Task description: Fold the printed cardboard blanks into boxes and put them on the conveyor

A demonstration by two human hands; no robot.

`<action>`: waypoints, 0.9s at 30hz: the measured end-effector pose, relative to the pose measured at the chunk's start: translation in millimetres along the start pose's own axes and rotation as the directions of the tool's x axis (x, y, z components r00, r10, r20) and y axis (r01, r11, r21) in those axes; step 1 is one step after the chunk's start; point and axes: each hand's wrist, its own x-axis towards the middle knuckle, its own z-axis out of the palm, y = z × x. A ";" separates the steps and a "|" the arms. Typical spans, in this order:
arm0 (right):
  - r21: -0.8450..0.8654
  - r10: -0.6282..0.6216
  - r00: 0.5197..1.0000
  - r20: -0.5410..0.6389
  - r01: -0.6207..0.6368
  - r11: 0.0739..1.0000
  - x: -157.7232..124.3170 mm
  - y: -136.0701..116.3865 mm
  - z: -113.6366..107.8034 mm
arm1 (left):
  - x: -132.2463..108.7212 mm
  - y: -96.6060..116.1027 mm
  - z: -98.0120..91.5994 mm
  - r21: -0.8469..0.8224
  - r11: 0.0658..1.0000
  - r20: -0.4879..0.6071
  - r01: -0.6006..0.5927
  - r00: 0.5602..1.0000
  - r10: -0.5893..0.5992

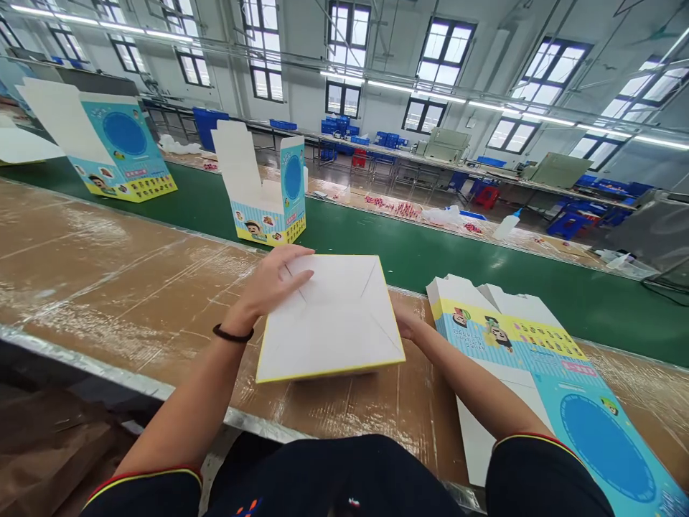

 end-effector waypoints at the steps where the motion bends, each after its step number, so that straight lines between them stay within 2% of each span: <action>1: 0.040 0.035 0.999 0.006 -0.035 0.999 -1.2 -1.1 0.2 | -3.6 3.8 -2.3 -0.017 1.000 -0.020 -0.016 1.000 0.016; 3: 0.130 0.036 0.999 -0.016 -0.033 0.991 -3.2 -9.4 -2.3 | -9.9 8.5 -7.3 -0.041 0.998 -0.076 -0.043 0.996 0.040; 4: 0.169 -0.011 0.999 -0.053 0.020 0.985 -4.6 -17.4 -5.0 | -12.2 8.9 -9.6 -0.045 0.997 -0.122 -0.056 0.991 0.050; 6: 0.218 -0.155 0.975 -0.161 0.189 0.957 -8.6 -41.5 -12.1 | -14.9 4.7 -11.9 -0.029 0.997 -0.239 -0.071 0.969 0.062; 8: 0.196 -0.328 0.906 -0.266 0.384 0.902 -13.6 -73.5 -19.1 | -15.0 -5.9 -9.1 -0.002 0.998 -0.351 -0.057 0.935 0.052; 10: 0.080 -0.500 0.813 -0.298 0.544 0.835 -16.4 -106.3 -24.3 | -14.9 -21.6 1.1 0.018 1.000 -0.418 0.003 0.909 0.005; 11: -0.010 -0.579 0.768 -0.275 0.600 0.800 -15.7 -120.4 -26.3 | -15.7 -30.5 9.2 0.024 0.999 -0.428 0.043 0.903 -0.029; 14: -0.357 -0.731 0.672 -0.119 0.658 0.663 -0.9 -146.0 -31.8 | -24.9 -56.4 43.6 0.055 0.990 -0.347 0.133 0.932 -0.106; 15: -0.482 -0.746 0.662 -0.072 0.632 0.608 7.9 -148.5 -34.2 | -30.3 -63.8 57.0 0.076 0.986 -0.286 0.149 0.950 -0.122; 17: -0.713 -0.730 0.683 -0.038 0.494 0.498 28.5 -146.0 -40.7 | -43.0 -75.8 82.7 0.138 0.975 -0.143 0.175 0.977 -0.155; 19: -0.882 -0.674 0.735 -0.081 0.262 0.392 49.1 -137.4 -48.5 | -54.6 -84.6 102.6 0.215 0.963 0.009 0.161 0.986 -0.167; 21: -0.950 -0.622 0.771 -0.141 0.072 0.304 66.7 -127.2 -56.2 | -62.0 -91.5 114.1 0.263 0.959 0.127 0.103 0.982 -0.140; 23: -0.965 -0.598 0.782 -0.176 -0.018 0.260 80.1 -118.8 -62.1 | -64.6 -97.5 118.0 0.273 0.960 0.170 0.058 0.979 -0.108; 27: -0.967 -0.605 0.770 -0.202 -0.058 0.249 94.6 -111.2 -64.0 | -63.6 -105.9 116.2 0.264 0.962 0.138 0.068 0.985 -0.107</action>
